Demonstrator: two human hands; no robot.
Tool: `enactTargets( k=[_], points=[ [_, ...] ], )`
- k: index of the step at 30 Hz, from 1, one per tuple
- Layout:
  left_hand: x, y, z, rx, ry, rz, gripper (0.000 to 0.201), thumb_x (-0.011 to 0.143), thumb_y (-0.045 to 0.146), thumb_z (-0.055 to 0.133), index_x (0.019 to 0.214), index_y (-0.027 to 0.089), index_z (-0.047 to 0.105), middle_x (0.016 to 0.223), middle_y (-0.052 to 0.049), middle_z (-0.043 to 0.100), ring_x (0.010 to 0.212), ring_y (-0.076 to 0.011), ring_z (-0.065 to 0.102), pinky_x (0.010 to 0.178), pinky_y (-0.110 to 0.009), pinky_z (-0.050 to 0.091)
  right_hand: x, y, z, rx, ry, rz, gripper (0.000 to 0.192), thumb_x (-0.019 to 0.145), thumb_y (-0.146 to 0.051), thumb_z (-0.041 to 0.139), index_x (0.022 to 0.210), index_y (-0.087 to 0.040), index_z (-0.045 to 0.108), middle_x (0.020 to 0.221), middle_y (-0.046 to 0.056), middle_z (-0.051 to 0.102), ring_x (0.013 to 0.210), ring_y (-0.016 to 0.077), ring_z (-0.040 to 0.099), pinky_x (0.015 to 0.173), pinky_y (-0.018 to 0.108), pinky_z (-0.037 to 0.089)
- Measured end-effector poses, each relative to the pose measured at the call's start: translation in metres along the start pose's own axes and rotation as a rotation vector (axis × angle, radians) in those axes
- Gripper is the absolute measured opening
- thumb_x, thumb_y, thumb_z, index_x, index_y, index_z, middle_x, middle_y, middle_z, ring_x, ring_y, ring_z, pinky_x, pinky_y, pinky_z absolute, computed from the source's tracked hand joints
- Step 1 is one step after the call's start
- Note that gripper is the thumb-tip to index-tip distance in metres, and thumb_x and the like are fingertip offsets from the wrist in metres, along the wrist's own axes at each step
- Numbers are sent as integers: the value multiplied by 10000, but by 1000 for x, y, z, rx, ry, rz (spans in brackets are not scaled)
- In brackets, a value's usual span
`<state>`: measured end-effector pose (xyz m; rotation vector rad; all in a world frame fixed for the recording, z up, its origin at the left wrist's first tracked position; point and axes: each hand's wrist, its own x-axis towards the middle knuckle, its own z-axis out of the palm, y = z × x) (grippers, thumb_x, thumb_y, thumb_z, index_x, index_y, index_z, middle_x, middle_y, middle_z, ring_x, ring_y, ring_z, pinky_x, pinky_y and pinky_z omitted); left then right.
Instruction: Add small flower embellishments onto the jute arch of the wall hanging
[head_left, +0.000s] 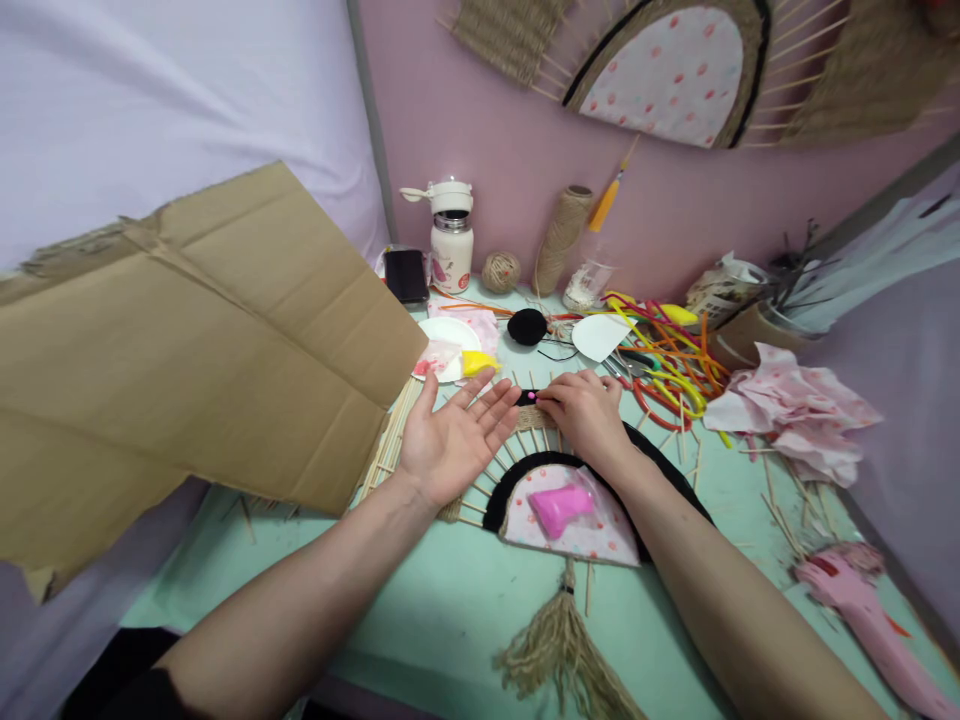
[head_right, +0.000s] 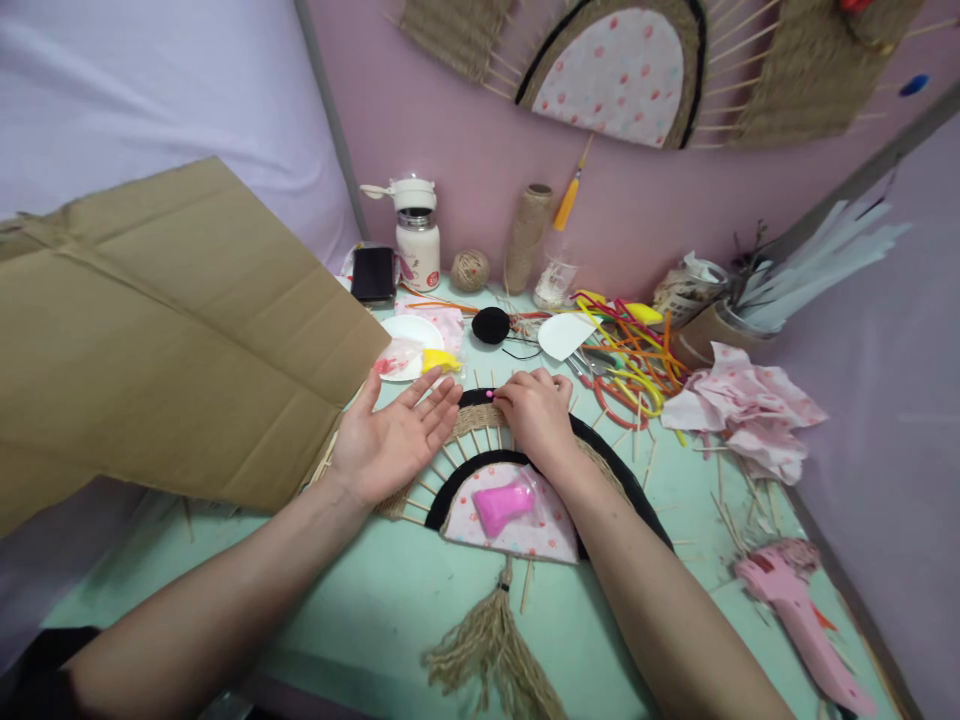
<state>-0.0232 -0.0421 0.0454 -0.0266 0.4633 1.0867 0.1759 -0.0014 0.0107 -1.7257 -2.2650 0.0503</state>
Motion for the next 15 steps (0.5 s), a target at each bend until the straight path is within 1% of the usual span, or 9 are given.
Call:
enactTargets(
  k=[5,9,11,15],
  points=[
    [0,0,-1,5,3,2,549,946,537,434,1217,88,596,1026,-158,700,1034,-249,686,880,-346,571,1,2,-2,1,13,-15,201,939,-283,568,939,-226,761,1000,46,733,988,230,524,874,420,219],
    [0,1,-1,2,0,4,534,947,531,435,1195,89,604,1036,-157,700,1032,-246,686,884,-346,570,-2,8,-10,-48,27,-47,237,954,-268,520,956,-249,757,1020,54,725,997,244,514,853,427,230],
    [0,2,-1,3,-3,1,528,946,531,438,1187,94,609,1033,-156,701,1034,-243,685,879,-342,570,-6,10,-16,-133,2,-88,263,952,-241,495,1000,-265,752,1066,73,706,1012,264,493,835,434,239],
    [0,2,-2,18,-14,-12,526,941,528,453,1197,99,615,1016,-152,703,1022,-234,687,867,-326,568,-17,4,-27,-322,-102,-141,339,933,-206,483,1185,-284,696,1142,107,647,996,284,488,846,456,270]
  ],
)
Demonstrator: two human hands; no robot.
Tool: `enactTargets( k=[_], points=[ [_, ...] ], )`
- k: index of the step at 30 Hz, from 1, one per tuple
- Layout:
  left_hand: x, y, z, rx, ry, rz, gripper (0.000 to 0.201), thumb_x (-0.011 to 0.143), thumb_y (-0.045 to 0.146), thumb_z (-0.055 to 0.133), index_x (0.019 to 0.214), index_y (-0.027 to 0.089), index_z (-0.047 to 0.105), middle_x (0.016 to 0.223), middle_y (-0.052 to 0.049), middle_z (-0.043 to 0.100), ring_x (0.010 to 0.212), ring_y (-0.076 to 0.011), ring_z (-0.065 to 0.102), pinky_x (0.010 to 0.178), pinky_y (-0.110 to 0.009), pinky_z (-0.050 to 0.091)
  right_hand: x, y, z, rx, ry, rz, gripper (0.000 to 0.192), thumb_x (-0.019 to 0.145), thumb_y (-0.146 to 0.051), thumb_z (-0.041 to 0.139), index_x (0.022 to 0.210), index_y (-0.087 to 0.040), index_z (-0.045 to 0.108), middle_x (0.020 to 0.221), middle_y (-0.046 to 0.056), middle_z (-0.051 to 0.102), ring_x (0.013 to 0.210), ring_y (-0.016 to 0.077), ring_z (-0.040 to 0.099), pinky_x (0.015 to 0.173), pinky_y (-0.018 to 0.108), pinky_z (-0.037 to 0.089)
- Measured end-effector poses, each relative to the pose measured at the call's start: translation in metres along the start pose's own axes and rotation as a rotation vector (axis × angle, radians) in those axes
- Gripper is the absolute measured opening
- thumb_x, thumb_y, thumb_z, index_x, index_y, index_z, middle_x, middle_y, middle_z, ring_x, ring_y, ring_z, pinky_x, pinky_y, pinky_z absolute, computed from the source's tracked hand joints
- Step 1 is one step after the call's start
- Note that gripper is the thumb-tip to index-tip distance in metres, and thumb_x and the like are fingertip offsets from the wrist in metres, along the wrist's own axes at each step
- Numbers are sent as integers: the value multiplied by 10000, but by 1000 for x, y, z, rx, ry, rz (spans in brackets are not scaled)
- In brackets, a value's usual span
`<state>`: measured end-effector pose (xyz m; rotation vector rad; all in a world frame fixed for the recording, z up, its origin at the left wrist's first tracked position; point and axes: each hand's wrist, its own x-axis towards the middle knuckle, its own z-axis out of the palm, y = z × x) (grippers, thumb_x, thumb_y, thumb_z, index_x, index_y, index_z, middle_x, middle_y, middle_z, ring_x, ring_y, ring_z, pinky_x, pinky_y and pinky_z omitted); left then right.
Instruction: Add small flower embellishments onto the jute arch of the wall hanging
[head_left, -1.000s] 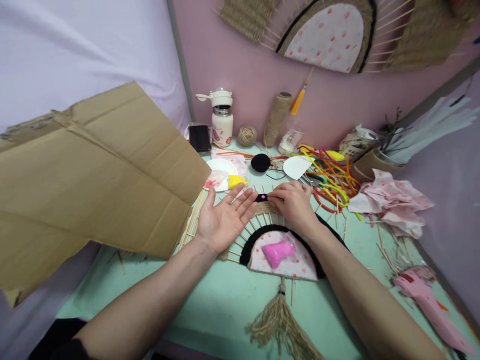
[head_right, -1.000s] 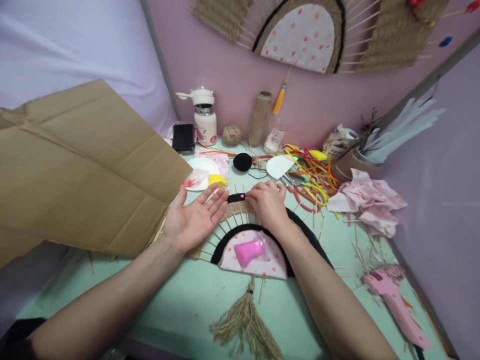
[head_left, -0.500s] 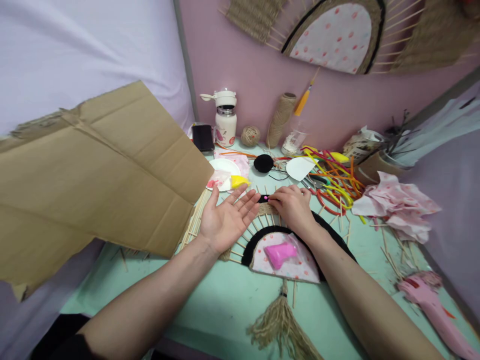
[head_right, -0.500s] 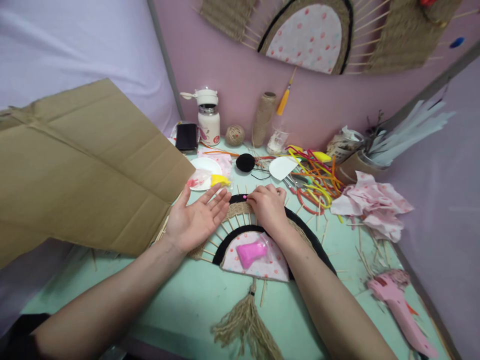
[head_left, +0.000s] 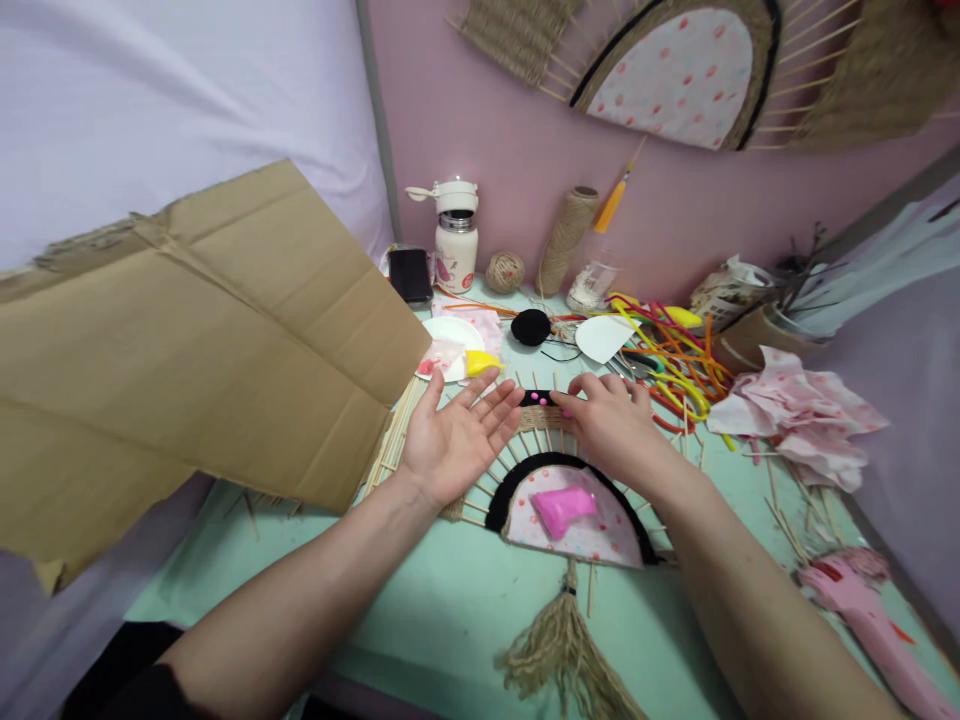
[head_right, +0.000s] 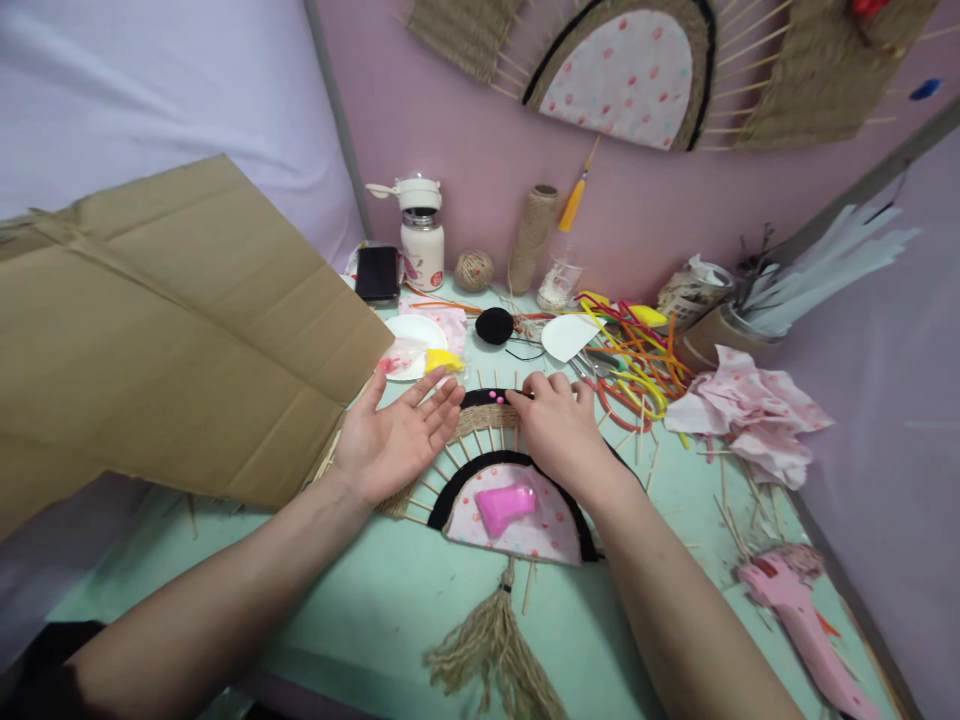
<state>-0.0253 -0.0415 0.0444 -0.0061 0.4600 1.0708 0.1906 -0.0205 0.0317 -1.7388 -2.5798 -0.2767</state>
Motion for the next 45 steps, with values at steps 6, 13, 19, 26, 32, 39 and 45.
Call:
enactTargets(
  k=[6,13,19,26,32,39,45],
  points=[
    [-1,0,0,5,-4,-4,529,947,529,445,1187,92,620,1009,-150,703,1012,-228,689,867,-318,566,-6,-11,-9,-60,-79,1,409,923,-184,472,1273,-295,651,1141,113,610,1010,303,500,874,483,309],
    [0,0,0,8,12,5,532,952,519,436,1216,90,609,1004,-151,704,1011,-228,689,855,-312,568,-4,-9,-2,-47,-74,-15,422,922,-189,464,1283,-305,648,1118,126,599,986,290,494,854,468,328],
    [-1,-1,1,5,27,8,523,953,516,431,1204,94,610,994,-148,703,1006,-229,691,858,-320,567,-1,-9,6,-47,-52,-14,442,921,-173,443,1294,-309,637,1111,120,612,991,276,498,850,447,337],
    [0,0,1,2,21,5,506,954,517,434,1152,92,625,990,-143,698,998,-232,693,851,-318,570,-1,-10,5,-38,-70,-13,408,943,-194,430,1257,-312,663,1089,115,610,988,278,499,840,448,338],
    [-1,-1,0,5,24,8,506,959,505,429,1172,85,613,998,-144,698,1000,-232,691,849,-321,572,0,-10,5,-20,-85,-15,436,947,-179,416,1299,-311,636,1107,120,609,991,282,499,845,457,333],
    [-1,0,1,30,29,15,493,966,503,408,1137,94,622,1003,-136,689,997,-218,685,856,-311,563,1,-9,4,-17,-112,-9,421,956,-191,423,1300,-316,631,1123,112,614,1010,286,510,840,446,323],
    [-1,-14,-3,568,58,111,331,928,398,499,1098,145,627,956,-78,664,851,-155,660,737,-255,525,1,1,-12,-7,-69,25,367,957,-240,466,1282,-295,629,1189,108,627,1037,283,511,848,433,317]
  ],
)
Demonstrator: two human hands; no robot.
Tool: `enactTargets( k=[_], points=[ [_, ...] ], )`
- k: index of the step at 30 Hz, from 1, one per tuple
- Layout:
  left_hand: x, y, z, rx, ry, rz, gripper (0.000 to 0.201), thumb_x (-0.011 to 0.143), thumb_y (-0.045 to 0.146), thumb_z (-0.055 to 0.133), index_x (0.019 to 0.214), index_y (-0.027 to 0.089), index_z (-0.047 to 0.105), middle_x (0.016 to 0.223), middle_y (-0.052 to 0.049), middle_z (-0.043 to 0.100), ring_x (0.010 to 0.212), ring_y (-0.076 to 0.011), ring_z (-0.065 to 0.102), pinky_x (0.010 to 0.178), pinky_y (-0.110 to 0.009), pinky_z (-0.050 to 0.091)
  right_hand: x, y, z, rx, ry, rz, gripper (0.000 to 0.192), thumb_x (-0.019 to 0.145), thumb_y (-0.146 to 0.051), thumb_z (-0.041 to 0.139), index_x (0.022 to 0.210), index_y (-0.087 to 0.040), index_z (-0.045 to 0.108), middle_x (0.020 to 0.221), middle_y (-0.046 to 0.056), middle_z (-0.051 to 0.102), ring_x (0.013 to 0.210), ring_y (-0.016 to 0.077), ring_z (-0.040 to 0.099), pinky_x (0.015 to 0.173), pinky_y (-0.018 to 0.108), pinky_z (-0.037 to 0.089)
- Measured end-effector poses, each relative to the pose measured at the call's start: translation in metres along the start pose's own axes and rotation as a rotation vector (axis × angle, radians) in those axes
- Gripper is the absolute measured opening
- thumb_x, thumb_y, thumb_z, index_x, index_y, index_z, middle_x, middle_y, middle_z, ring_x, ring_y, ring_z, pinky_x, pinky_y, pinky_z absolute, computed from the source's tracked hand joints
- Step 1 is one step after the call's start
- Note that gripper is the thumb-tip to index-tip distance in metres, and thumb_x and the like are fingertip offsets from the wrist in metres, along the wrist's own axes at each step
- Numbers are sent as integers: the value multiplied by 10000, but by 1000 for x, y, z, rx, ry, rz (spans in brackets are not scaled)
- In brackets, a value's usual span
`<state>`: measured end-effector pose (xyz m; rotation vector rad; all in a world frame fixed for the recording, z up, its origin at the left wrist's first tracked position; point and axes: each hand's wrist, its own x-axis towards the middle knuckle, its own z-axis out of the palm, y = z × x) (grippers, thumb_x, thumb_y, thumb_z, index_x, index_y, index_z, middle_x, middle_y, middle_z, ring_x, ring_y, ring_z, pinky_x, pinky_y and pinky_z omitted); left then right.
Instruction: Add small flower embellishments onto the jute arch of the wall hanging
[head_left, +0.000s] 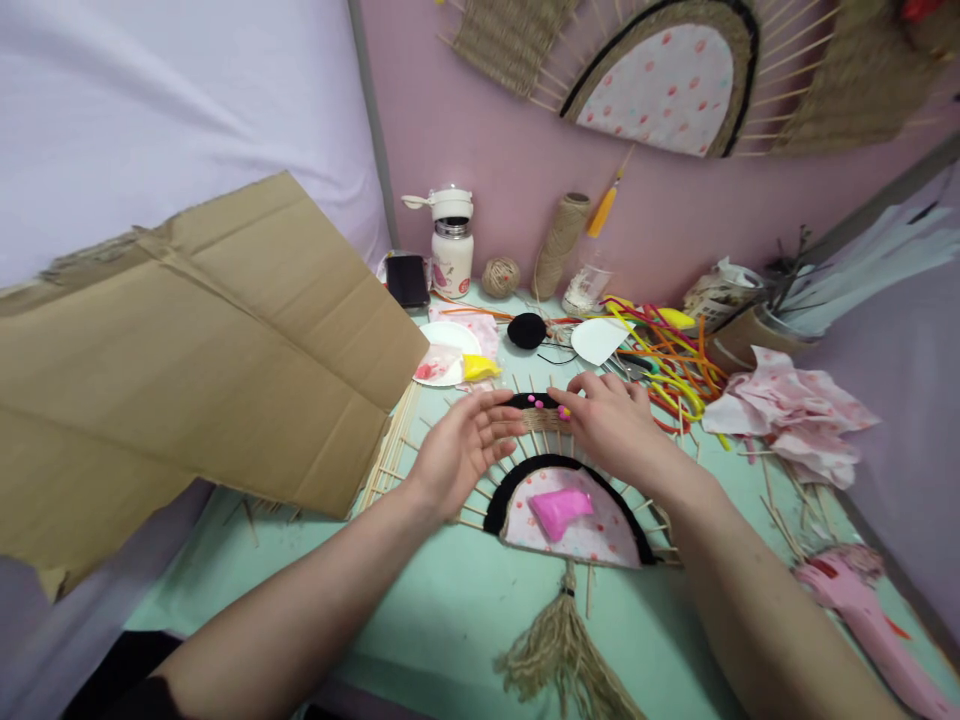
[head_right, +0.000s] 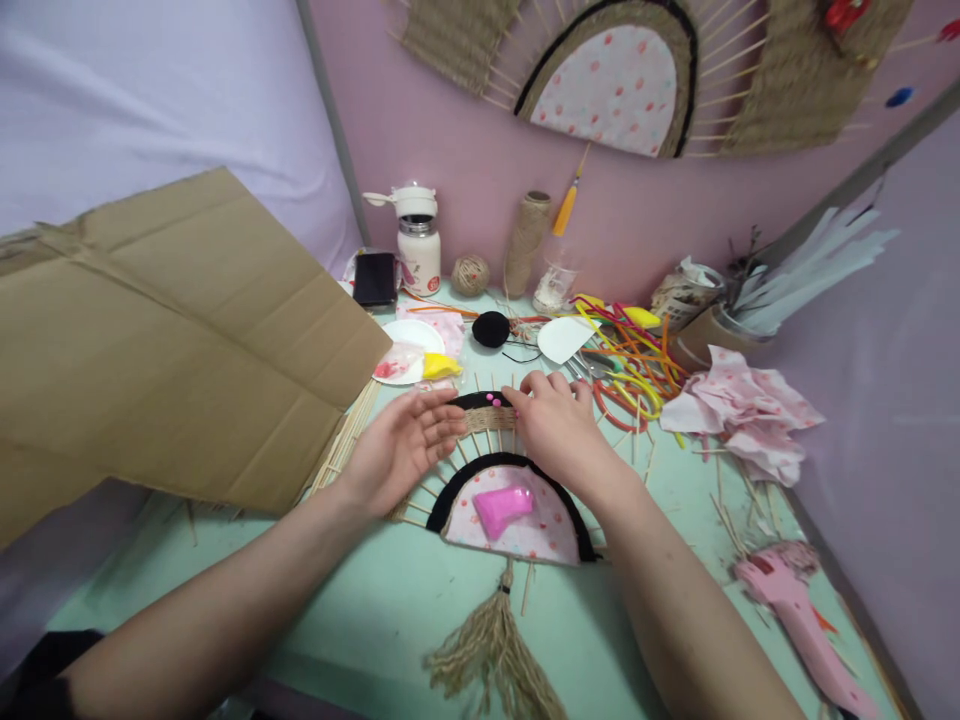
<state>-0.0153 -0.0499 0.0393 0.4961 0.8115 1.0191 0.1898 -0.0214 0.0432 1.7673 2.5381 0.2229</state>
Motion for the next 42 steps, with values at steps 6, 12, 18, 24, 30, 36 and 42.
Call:
enactTargets(
  k=[6,12,18,24,30,36,42],
  points=[
    [-16,-33,6,1222,-272,450,455,791,463,691,1116,150,636,1094,-114,628,1066,-281,550,982,-481,431,-4,11,-16,42,72,50,349,948,-239,488,1253,-278,654,1182,109,637,1049,290,500,842,428,306],
    [-20,-46,8,1552,-365,451,657,729,534,738,1246,161,578,1181,-120,574,1130,-315,485,1012,-513,407,0,7,0,83,48,-55,319,945,-246,514,1188,-349,692,1120,84,643,1024,284,493,791,399,274],
    [-20,-45,6,1563,-379,459,579,783,456,696,1270,175,559,1190,-108,567,1151,-293,476,1027,-473,412,8,-2,13,127,1,-52,314,950,-224,510,1157,-340,715,1089,87,644,1022,278,493,792,395,248],
    [-20,-44,5,1568,-383,471,530,814,426,661,1271,179,558,1193,-106,561,1147,-287,473,1031,-470,411,17,-6,14,192,87,12,232,970,-296,531,996,-255,759,1020,74,687,1006,248,502,809,397,221],
    [-20,-45,5,1579,-383,470,541,814,441,661,1273,174,558,1197,-106,557,1143,-286,471,1034,-472,412,24,-10,23,221,96,53,204,951,-264,561,917,-233,760,966,57,713,985,228,523,822,395,214],
    [-20,-46,4,1590,-381,460,547,817,449,654,1282,180,552,1202,-105,555,1146,-291,471,1025,-478,416,25,-12,27,229,104,106,222,943,-229,547,855,-211,750,943,59,719,967,229,530,819,397,207],
    [-20,-44,4,1576,-384,458,534,826,452,641,1273,176,551,1201,-108,556,1146,-289,468,1030,-477,412,25,-13,30,233,111,114,242,951,-254,537,833,-210,745,932,67,717,954,231,531,807,394,209]
  ],
)
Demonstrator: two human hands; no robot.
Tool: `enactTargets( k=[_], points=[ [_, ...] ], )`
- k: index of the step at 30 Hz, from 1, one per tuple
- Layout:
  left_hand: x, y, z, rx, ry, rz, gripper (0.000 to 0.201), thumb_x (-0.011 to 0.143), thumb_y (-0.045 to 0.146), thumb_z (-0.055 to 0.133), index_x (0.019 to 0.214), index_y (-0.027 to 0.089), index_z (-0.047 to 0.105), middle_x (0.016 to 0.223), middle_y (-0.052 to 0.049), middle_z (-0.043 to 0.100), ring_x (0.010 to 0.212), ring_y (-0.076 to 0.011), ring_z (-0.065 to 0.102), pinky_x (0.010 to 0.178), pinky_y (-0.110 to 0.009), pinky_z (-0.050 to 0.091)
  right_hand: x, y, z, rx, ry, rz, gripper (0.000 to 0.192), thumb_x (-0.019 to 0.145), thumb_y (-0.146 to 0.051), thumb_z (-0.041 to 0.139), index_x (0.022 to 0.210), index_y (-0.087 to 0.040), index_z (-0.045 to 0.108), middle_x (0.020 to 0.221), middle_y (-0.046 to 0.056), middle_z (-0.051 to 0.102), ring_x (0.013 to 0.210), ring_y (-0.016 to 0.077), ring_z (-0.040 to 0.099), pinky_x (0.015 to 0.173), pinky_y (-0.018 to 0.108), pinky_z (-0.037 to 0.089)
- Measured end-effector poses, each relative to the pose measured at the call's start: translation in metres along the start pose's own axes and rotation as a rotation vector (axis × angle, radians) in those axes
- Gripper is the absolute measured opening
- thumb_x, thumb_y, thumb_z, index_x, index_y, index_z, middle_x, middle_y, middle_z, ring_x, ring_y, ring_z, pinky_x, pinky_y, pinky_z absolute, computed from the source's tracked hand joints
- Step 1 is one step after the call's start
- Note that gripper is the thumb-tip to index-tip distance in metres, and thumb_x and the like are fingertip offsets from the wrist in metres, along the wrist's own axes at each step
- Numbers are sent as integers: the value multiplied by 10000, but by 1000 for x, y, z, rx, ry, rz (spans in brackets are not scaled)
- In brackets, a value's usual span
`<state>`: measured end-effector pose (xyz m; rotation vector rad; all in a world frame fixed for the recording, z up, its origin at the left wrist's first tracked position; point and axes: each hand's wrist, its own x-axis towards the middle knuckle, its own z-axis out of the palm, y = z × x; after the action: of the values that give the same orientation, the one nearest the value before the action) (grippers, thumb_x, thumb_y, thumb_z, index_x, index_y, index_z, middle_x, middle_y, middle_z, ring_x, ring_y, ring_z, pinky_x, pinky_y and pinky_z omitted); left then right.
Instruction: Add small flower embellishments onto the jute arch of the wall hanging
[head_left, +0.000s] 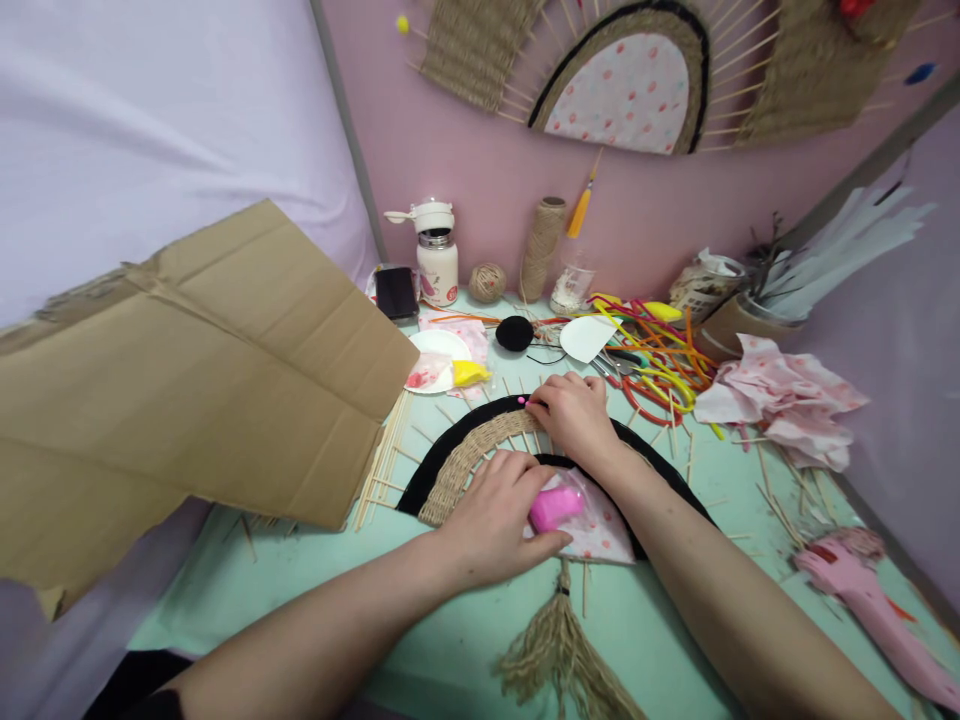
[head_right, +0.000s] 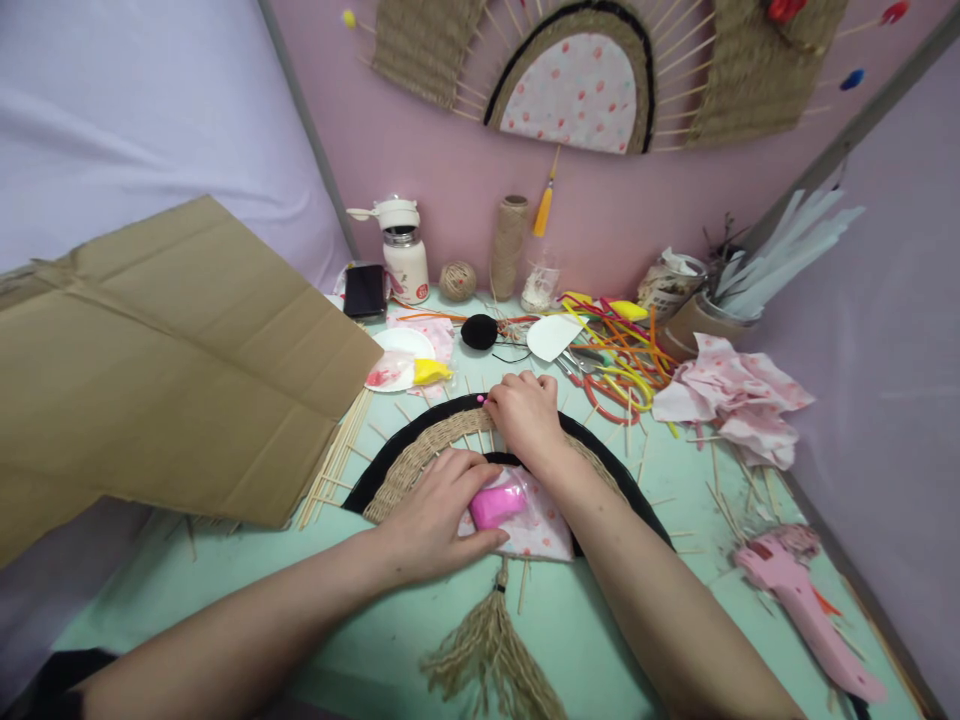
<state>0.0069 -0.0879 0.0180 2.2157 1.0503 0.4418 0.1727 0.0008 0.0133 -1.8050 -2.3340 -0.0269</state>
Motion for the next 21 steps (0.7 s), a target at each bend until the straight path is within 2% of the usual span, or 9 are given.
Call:
enactTargets(
  k=[10,17,21],
  points=[
    [0,1,-1,-6,-1,-1,508,827,439,636,1262,190,556,1199,-108,557,1148,-293,470,1028,-474,413,0,0,-1,20,-25,4,232,951,-293,557,843,-219,749,938,60,719,978,233,555,808,393,228],
    [0,0,-2,-21,-3,9,560,815,493,645,1271,182,547,1210,-110,557,1147,-297,468,1027,-476,409,0,7,-7,32,-38,5,180,936,-253,569,979,-231,743,976,60,732,975,231,571,782,374,230],
    [0,1,-4,-22,-6,10,568,828,531,619,1264,173,550,1207,-117,563,1140,-300,472,1019,-479,411,0,6,-6,44,-29,8,178,935,-267,573,975,-233,742,1004,62,724,995,235,566,786,371,231]
  ],
)
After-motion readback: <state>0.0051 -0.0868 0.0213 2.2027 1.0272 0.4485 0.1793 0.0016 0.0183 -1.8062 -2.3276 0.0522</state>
